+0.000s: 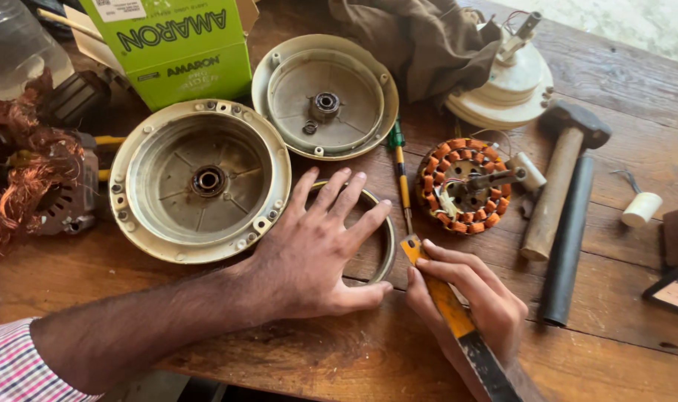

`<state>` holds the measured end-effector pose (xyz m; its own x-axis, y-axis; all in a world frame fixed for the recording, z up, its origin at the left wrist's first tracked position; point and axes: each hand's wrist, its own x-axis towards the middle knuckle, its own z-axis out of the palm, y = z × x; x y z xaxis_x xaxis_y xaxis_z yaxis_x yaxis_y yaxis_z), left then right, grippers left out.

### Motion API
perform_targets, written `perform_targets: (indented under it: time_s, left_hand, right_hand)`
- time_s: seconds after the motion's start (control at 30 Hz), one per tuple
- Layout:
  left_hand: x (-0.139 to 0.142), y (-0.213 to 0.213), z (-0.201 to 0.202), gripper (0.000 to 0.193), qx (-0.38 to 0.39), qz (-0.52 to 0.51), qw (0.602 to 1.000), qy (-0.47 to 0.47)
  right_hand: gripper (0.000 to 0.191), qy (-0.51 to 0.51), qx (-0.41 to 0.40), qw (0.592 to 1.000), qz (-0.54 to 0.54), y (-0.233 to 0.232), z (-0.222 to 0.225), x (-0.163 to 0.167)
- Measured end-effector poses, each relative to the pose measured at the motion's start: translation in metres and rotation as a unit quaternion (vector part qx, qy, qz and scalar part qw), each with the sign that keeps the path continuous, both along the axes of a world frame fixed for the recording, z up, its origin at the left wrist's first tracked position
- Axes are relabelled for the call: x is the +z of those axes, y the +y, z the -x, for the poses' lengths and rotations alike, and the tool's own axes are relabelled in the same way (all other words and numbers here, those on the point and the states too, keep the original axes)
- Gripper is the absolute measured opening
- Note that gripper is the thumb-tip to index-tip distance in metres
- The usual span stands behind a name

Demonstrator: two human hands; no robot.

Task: The person holds a circular metal ring flat on a wooden workbench and files its edge with a flat file, repositioning the ring and working around the rim. Disassembled motor housings, a copper winding, a hammer and a screwdriver lie on the bench around the work.

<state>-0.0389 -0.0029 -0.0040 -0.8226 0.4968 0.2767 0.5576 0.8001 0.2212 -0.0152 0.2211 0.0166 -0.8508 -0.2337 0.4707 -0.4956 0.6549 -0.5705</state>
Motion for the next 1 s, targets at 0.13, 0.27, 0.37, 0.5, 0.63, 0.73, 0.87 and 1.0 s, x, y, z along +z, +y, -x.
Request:
perform_targets:
  time_s: [0.13,0.27,0.37,0.5,0.63,0.73,0.87,1.0]
  left_hand:
    - [0.001,-0.001,0.002,0.096,-0.002,0.000,1.000,0.004]
    - [-0.001,0.000,0.002,0.094,0.004,-0.008,1.000,0.008]
    - [-0.001,0.000,0.002,0.094,0.008,-0.012,1.000,0.018]
    - [0.000,0.000,0.002,0.094,0.009,-0.011,1.000,0.016]
    - [-0.002,0.001,0.002,0.096,0.009,-0.006,1.000,0.011]
    - [-0.005,0.007,0.002,0.097,-0.002,0.002,1.000,-0.001]
    - [-0.006,0.014,0.002,0.102,0.005,0.023,1.000,-0.004]
    - [-0.004,0.016,-0.001,0.099,0.007,0.037,0.999,-0.007]
  right_hand:
    - [0.020,0.001,-0.001,1.000,-0.014,0.000,0.002,0.000]
    - [0.019,-0.027,-0.018,0.999,0.018,0.001,0.003,0.001]
    - [0.020,-0.016,-0.018,1.000,0.007,0.000,0.004,-0.001]
    - [0.017,-0.029,-0.016,0.999,0.014,-0.002,0.000,-0.003]
    - [0.015,-0.009,0.016,1.000,-0.007,0.002,-0.002,-0.005]
    - [0.019,-0.003,0.036,0.999,-0.015,0.009,-0.002,-0.006]
    - [0.018,0.009,0.055,0.998,-0.016,0.017,-0.005,-0.008]
    - [0.018,0.009,0.051,0.999,-0.009,0.019,-0.007,-0.010]
